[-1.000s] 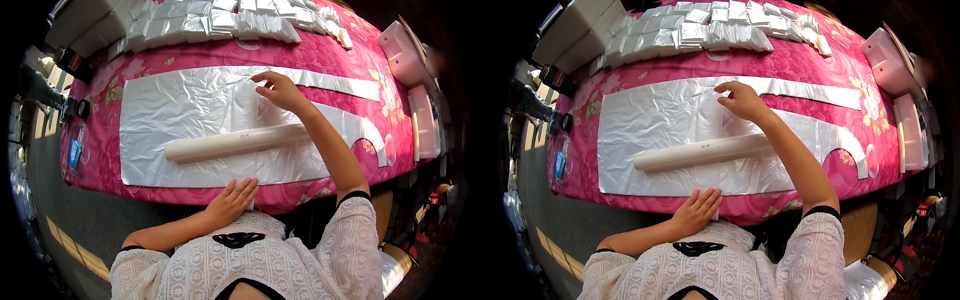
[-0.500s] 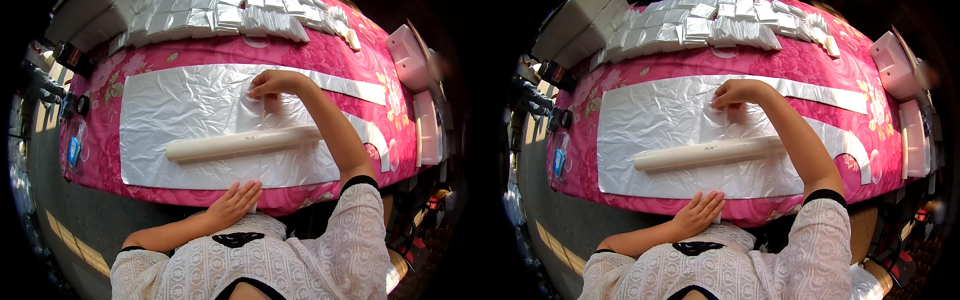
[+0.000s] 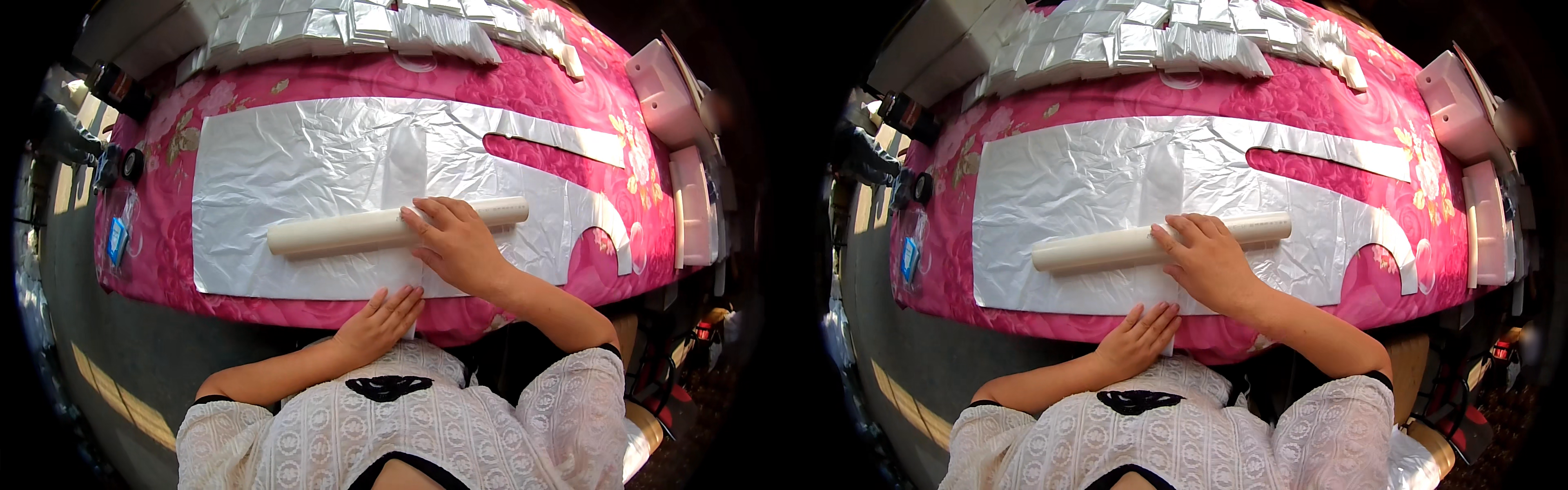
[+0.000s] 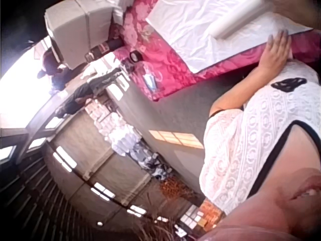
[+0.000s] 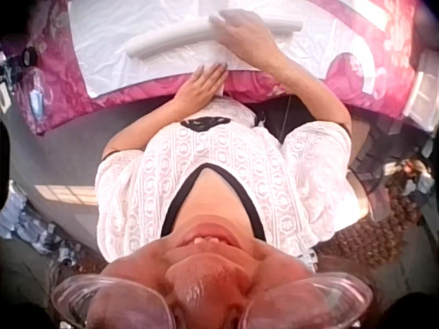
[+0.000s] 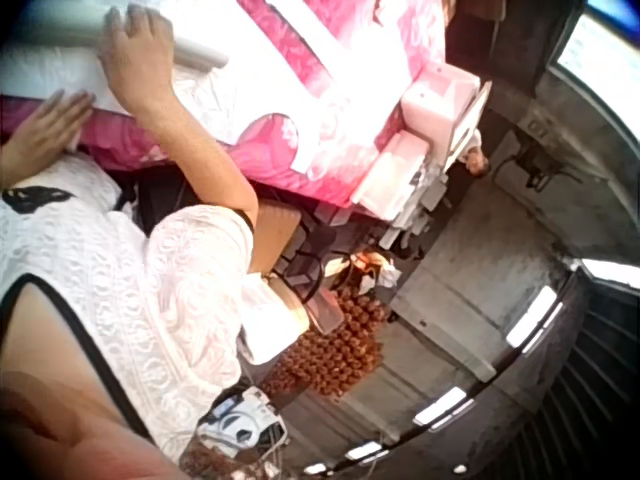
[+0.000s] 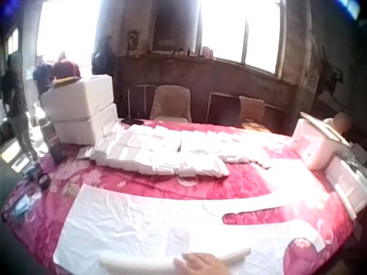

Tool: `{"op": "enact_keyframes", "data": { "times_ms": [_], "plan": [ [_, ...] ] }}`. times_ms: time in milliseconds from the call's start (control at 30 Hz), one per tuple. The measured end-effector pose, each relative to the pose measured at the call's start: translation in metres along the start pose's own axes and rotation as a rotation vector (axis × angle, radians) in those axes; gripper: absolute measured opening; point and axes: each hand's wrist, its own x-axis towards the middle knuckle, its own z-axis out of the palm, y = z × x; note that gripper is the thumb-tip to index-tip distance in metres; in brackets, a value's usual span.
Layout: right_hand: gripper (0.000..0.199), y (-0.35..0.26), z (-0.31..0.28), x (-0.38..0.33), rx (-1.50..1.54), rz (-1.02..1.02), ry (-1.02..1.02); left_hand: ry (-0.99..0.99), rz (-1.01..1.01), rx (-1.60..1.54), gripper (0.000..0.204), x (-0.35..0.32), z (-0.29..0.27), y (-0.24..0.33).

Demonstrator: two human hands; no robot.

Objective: The person repeatedly unrolls a clear plastic film, wraps small rectangular items, and places them on a table. The process is repeated multiple times with consistent hand motions.

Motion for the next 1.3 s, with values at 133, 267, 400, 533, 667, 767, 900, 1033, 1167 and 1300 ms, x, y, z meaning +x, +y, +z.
{"op": "enact_keyframes", "data": {
  "times_ms": [133,267,400,533,667,767,900,1033,1167,1300],
  "plan": [
    [0.048,0.02,0.013,0.006,-0.048,-0.06,0.118,-0.023,-0.02,-0.046,0.045,-0.001,0.0,0.002],
    [0.041,0.064,0.02,0.044,-0.101,-0.042,0.265,-0.039,-0.011,-0.001,0.048,-0.001,-0.002,0.002],
    [0.04,0.089,0.02,0.063,-0.107,0.007,0.325,-0.043,0.007,-0.002,0.049,-0.003,-0.002,0.001],
    [0.046,0.071,0.015,0.053,-0.079,0.033,0.34,0.125,0.021,-0.227,0.049,-0.01,-0.005,-0.004],
    [0.05,0.022,0.012,0.006,0.368,-0.056,-0.116,0.044,0.071,-0.282,0.041,-0.024,-0.021,-0.023],
    [0.045,-0.01,0.02,-0.025,0.326,-0.161,-0.204,0.085,0.111,-0.383,0.031,-0.025,-0.024,-0.032],
    [0.047,-0.02,0.023,-0.036,0.303,-0.189,-0.127,0.218,0.142,-0.608,0.032,-0.023,-0.024,-0.043],
    [0.045,-0.018,0.036,-0.04,0.257,-0.156,-0.063,0.215,0.066,-0.581,0.047,-0.004,-0.041,-0.059],
    [0.039,-0.016,0.037,-0.042,0.172,-0.101,0.012,0.05,-0.052,-0.439,0.072,0.009,-0.035,-0.07],
    [0.034,-0.006,0.029,-0.042,0.183,-0.049,0.018,0.076,-0.096,-0.524,0.074,0.013,-0.029,-0.075]
  ]
}}
